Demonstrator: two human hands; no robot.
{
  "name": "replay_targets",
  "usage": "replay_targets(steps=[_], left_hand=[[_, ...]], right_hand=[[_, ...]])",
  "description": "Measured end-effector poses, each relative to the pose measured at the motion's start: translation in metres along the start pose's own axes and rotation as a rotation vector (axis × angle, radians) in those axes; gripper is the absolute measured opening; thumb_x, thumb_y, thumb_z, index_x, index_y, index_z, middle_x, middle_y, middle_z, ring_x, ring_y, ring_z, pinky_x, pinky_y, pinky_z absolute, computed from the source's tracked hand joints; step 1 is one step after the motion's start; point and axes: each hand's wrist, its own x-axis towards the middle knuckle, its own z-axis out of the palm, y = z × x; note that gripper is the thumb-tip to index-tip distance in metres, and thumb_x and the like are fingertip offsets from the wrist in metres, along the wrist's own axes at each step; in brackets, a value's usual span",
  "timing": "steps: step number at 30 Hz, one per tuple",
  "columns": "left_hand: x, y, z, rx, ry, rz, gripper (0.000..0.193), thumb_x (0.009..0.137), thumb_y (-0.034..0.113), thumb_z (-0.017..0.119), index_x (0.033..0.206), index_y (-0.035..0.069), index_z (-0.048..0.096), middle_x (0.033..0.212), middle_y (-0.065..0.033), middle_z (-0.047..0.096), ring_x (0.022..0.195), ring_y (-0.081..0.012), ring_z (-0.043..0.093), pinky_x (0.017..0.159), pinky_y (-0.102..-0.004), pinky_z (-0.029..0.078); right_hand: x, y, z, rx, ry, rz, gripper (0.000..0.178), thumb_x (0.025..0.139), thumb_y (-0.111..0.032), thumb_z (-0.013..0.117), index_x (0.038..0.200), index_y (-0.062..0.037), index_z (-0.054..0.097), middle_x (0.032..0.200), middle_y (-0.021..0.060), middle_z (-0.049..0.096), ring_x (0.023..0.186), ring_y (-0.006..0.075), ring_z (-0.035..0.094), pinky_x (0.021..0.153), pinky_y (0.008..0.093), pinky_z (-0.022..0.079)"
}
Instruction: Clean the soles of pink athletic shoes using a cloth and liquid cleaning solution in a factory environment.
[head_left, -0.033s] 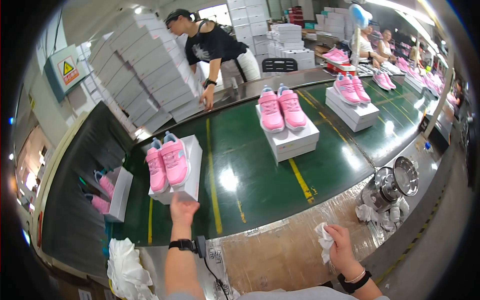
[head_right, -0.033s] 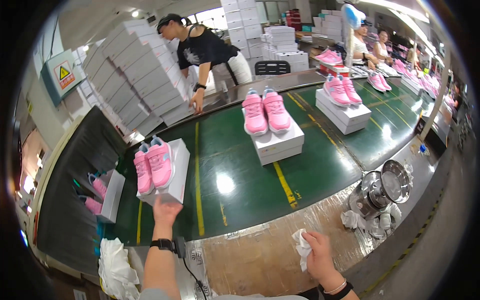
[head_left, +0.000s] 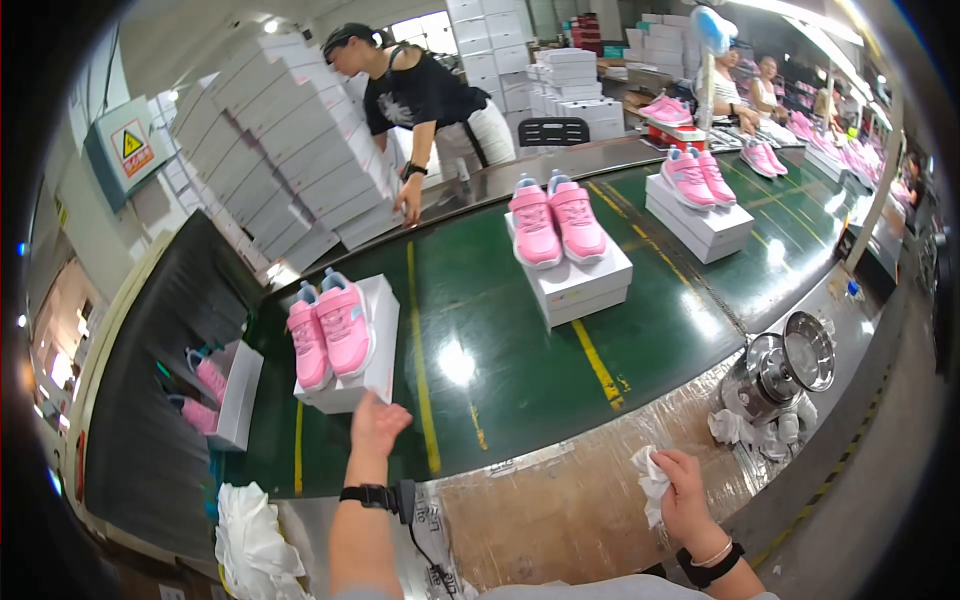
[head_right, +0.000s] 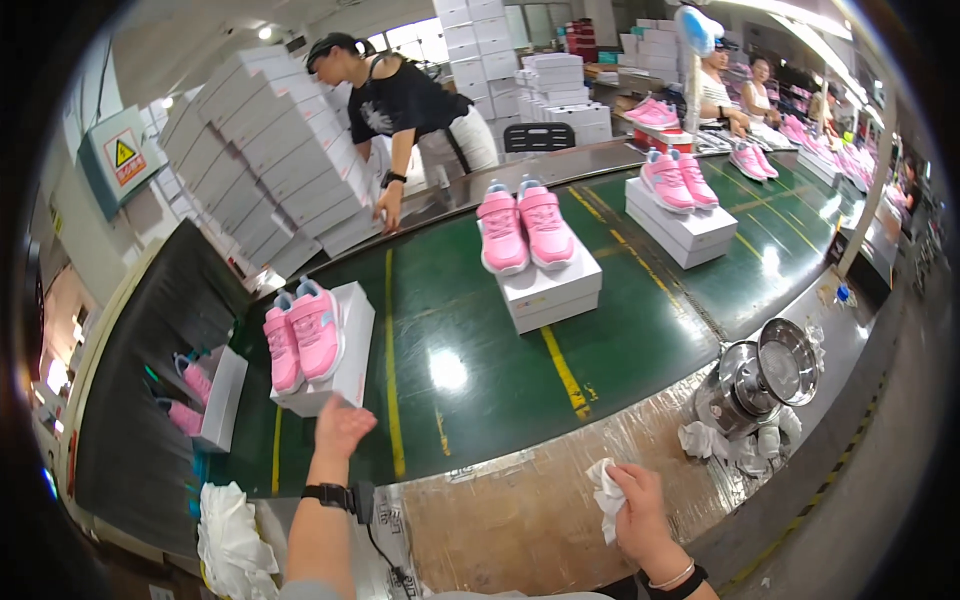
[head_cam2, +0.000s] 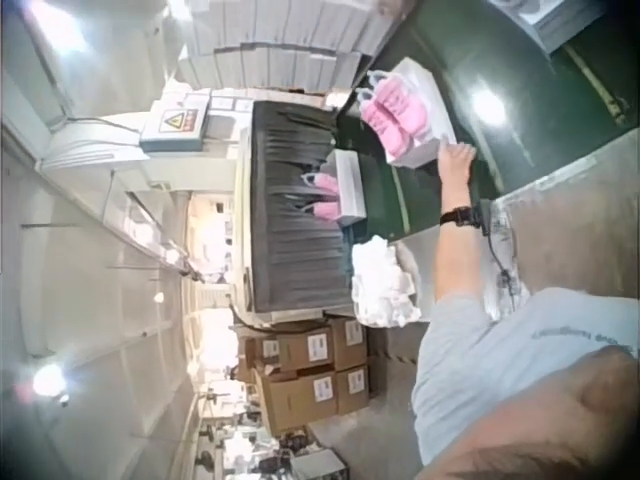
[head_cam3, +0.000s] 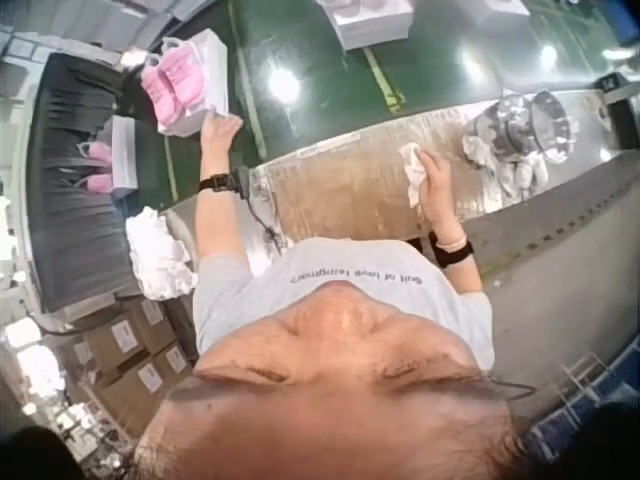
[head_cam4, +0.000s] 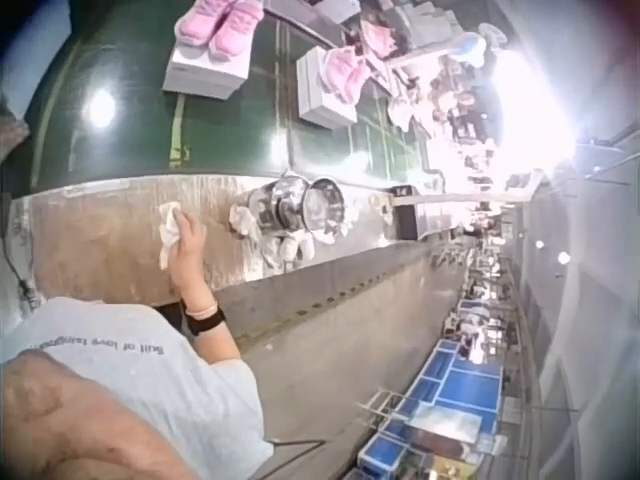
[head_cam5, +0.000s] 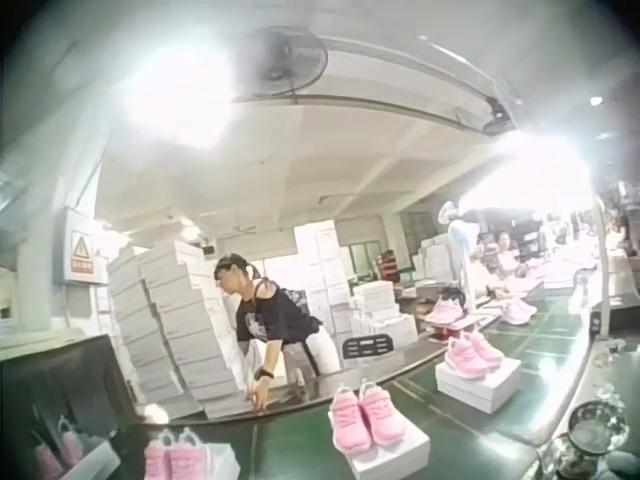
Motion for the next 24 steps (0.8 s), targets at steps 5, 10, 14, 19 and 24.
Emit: replay_targets(steps=[5, 10, 14, 19, 24], left_hand=[[-0.007, -0.017, 0.16, 0.8, -0.204, 0.229, 0.057, 0.083, 0.025, 0.067, 0.126, -0.003, 0.043, 0.104, -0.0145, 0.06, 0.091, -0.0225, 0.059, 0.077, -0.0327, 0.048], [0.057, 0.001, 0.286, 1.242, -0.11, 0.736, 0.08, 0.071, 0.042, 0.072, 0.132, 0.002, 0.039, 0.116, -0.0282, 0.052, 0.109, -0.0355, 0.053, 0.092, -0.0399, 0.043], [0.1, -0.015, 0.372, 1.449, -0.032, 0.829, 0.083, 0.067, 0.042, 0.073, 0.134, 0.008, 0.036, 0.121, -0.0322, 0.045, 0.112, -0.0438, 0.049, 0.096, -0.0438, 0.041], [0.179, -0.039, 0.401, 1.365, 0.109, 0.657, 0.109, 0.066, 0.046, 0.074, 0.143, 0.007, 0.007, 0.129, -0.0357, 0.037, 0.116, -0.047, 0.046, 0.098, -0.0481, 0.04], [0.217, -0.044, 0.381, 1.354, 0.141, 0.678, 0.114, 0.069, 0.043, 0.072, 0.143, 0.0, -0.002, 0.126, -0.0345, 0.045, 0.113, -0.0435, 0.051, 0.098, -0.043, 0.04]], right_hand=[[0.008, 0.016, -0.02, 0.019, 0.023, 0.073, 0.047, 0.07, 0.01, 0.043, 0.113, -0.0019, 0.057, 0.109, 0.0184, 0.054, 0.098, 0.0354, 0.048, 0.089, 0.0396, 0.039], [0.01, 0.037, -0.022, -0.018, 0.004, 0.042, 0.048, 0.069, 0.01, 0.042, 0.114, -0.0021, 0.056, 0.11, 0.0188, 0.053, 0.097, 0.0349, 0.049, 0.088, 0.0386, 0.039], [0.011, 0.04, -0.039, -0.022, 0.011, 0.094, 0.046, 0.074, 0.009, 0.043, 0.117, -0.003, 0.055, 0.115, 0.0171, 0.053, 0.102, 0.034, 0.05, 0.091, 0.039, 0.038], [0.027, 0.056, -0.041, 0.037, -0.046, 0.187, 0.047, 0.076, 0.007, 0.043, 0.12, -0.0024, 0.053, 0.118, 0.0192, 0.052, 0.107, 0.0366, 0.048, 0.095, 0.0417, 0.036], [0.031, 0.063, -0.04, 0.088, -0.051, 0.218, 0.048, 0.073, 0.008, 0.042, 0.119, -0.0011, 0.054, 0.117, 0.0208, 0.051, 0.108, 0.0384, 0.048, 0.096, 0.0423, 0.037]])
